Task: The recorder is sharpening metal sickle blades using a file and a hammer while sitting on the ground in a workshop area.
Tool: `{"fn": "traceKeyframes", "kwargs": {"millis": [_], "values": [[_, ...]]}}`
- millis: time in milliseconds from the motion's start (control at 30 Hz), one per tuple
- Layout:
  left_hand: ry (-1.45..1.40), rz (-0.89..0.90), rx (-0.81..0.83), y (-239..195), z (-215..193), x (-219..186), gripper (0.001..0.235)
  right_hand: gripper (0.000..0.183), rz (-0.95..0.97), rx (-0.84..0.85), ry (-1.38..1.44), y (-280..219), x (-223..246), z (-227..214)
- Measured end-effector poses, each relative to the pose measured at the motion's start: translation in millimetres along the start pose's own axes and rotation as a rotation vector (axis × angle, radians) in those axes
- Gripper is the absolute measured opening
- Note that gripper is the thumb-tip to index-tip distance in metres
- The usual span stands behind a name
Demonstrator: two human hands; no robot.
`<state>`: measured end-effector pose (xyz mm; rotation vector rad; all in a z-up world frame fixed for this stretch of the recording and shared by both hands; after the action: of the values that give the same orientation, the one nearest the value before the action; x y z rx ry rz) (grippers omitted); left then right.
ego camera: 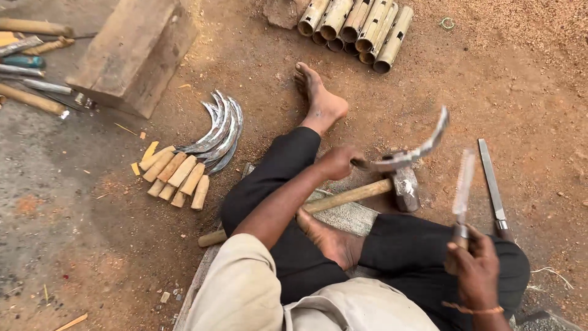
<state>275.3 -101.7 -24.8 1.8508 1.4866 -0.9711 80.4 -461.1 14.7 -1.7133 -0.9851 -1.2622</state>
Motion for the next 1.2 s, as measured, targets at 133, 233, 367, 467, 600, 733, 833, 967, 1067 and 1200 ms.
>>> {"fn": "traceKeyframes", "kwargs": {"millis": [133,233,367,467,600,733,833,967,1067,1200], "values": [[0.378,0.220,-0.032,2.8,47.6,43.4,0.016,0.057,0.041,-0.087,-0.081,-16.8,28.2,-17.0],[0.481,0.237,0.036,-5.5,25.1,36.9,0.017,0.063,0.131,-0.092,-0.193,-23.4,24.3,5.5],[0.688,0.320,-0.064,3.1,28.6,68.5,0.012,0.072,0.090,0.102,-0.267,-15.2,10.4,50.6],[0.690,0.312,-0.142,-1.3,37.0,66.5,0.033,0.076,0.013,0.186,-0.281,-4.5,16.7,80.8],[-0.138,-0.120,-0.243,-27.6,14.9,2.4,0.060,0.072,-0.136,0.272,-0.127,29.0,57.1,104.1],[-1.184,-0.545,0.117,-58.1,49.9,-23.4,0.067,0.068,-0.122,0.054,-0.793,124.1,68.6,99.7],[-0.952,-0.505,-0.137,-71.0,74.5,-12.7,0.052,0.080,0.041,0.032,-1.167,187.2,14.8,82.1],[-1.138,-0.583,-0.109,-95.4,67.4,-10.0,0.045,0.056,-0.172,0.207,-1.337,233.0,-157.5,61.9],[-1.054,-0.511,-0.180,-94.3,50.9,-18.7,0.046,0.047,-0.042,0.300,-1.351,148.1,1.6,72.4],[-0.713,-0.145,-0.213,-70.2,26.0,-75.7,0.055,0.061,0.077,0.353,-0.087,84.1,44.0,85.3]]}}
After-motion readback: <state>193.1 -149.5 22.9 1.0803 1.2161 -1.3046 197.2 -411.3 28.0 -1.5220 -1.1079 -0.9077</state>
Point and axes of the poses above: each hand's wrist, its own y-axis towards the middle knuckle, its own z-axis out of the palm, x = y × z, the point moved 3 cm from there along y, towards the middle knuckle, and after that the axes turned 13 degrees about -x, right-handed, at the moved point
